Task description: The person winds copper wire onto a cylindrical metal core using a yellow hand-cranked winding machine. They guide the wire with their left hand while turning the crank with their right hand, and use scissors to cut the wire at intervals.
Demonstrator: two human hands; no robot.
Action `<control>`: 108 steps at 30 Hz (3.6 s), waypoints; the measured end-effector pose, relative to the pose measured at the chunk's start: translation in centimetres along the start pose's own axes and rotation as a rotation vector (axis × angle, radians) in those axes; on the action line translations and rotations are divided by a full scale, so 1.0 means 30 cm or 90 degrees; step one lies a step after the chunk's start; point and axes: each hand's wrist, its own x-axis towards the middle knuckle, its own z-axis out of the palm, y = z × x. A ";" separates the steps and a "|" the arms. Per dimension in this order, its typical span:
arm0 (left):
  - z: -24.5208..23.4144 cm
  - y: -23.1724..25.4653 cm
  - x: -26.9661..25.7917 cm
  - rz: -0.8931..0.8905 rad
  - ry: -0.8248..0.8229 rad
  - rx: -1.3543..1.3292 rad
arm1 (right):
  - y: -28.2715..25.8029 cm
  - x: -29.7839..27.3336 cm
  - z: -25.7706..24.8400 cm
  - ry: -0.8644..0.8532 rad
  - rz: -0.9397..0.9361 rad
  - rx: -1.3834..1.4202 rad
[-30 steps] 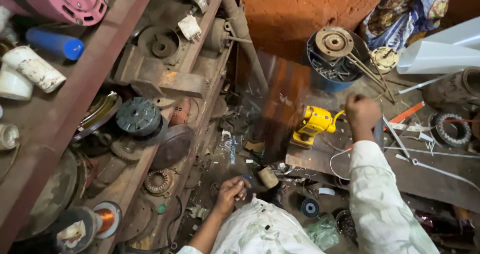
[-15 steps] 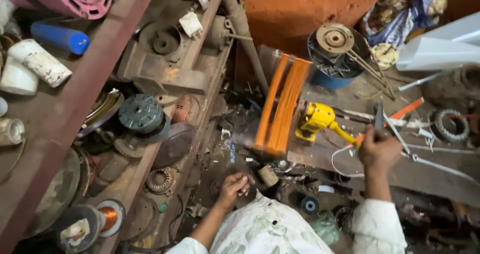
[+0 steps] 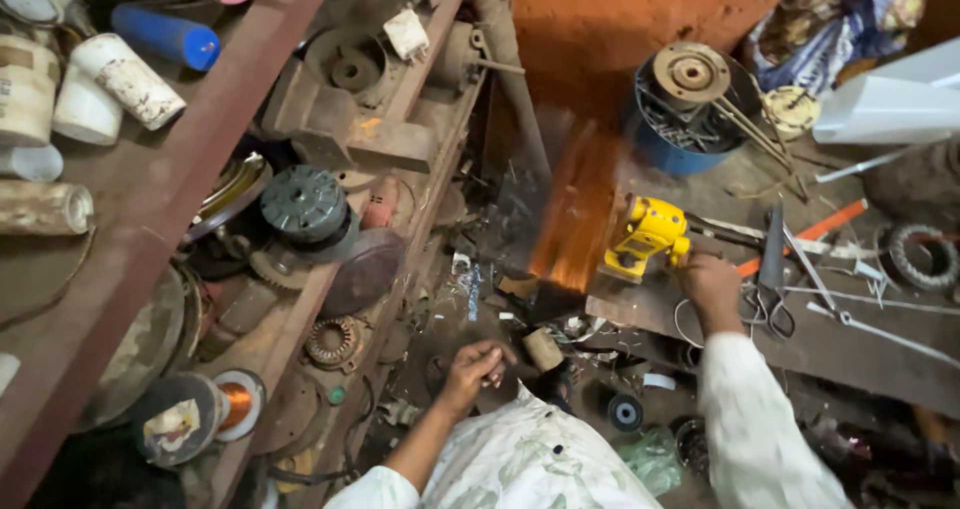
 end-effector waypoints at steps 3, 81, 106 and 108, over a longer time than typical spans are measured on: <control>0.005 0.000 -0.002 -0.002 0.003 -0.066 | -0.074 -0.152 -0.087 -0.040 0.128 0.038; -0.041 -0.023 0.120 -0.022 -0.082 0.213 | -0.938 -0.006 -0.604 -0.194 0.137 0.570; 0.167 0.374 0.617 0.257 0.050 0.105 | -0.854 -0.048 -0.379 -0.034 0.030 0.587; 0.158 0.348 0.615 0.248 0.038 0.014 | -0.840 -0.040 -0.366 -0.047 0.013 0.578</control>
